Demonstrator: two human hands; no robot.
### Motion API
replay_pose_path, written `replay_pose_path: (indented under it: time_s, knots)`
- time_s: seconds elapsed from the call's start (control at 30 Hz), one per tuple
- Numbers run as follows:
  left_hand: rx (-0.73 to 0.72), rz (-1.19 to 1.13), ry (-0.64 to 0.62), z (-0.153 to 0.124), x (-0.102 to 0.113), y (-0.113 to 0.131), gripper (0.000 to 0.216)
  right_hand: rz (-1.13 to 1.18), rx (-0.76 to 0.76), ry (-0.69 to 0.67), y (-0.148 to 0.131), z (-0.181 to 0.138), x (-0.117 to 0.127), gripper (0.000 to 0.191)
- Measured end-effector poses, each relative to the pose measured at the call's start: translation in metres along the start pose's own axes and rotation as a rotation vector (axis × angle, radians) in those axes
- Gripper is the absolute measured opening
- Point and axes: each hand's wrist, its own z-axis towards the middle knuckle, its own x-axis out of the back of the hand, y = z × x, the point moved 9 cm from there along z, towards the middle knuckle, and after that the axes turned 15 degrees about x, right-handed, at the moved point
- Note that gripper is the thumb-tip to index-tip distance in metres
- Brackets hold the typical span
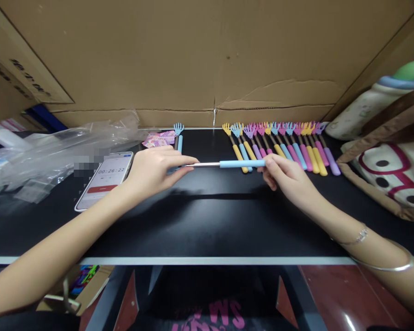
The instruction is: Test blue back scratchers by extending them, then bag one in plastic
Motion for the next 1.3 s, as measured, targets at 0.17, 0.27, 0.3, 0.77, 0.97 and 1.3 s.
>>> replay_pose_path:
  time_s: [0.17,0.27,0.3,0.77,0.97,1.3]
  knots:
    - [-0.038,-0.070,-0.010,-0.001,-0.005,0.004,0.024,0.011,-0.002,0.031,0.001,-0.001,0.002,0.048]
    - [-0.032,-0.048,-0.014,-0.001,-0.008,0.002,0.024,0.047,-0.029,0.002,0.006,-0.002,-0.004,0.048]
    - [-0.028,-0.036,-0.011,-0.001,-0.007,0.001,0.024,0.062,-0.037,-0.008,0.007,-0.002,-0.006,0.047]
    - [-0.166,0.095,0.129,-0.005,0.008,0.016,0.023,0.216,-0.135,-0.056,0.017,-0.006,-0.021,0.053]
    - [-0.179,0.122,0.147,-0.007,0.011,0.021,0.022,0.246,-0.208,-0.115,0.021,-0.007,-0.026,0.057]
    - [0.010,0.069,-0.024,0.001,0.001,0.004,0.018,-0.177,0.039,-0.180,-0.003,0.003,-0.012,0.042]
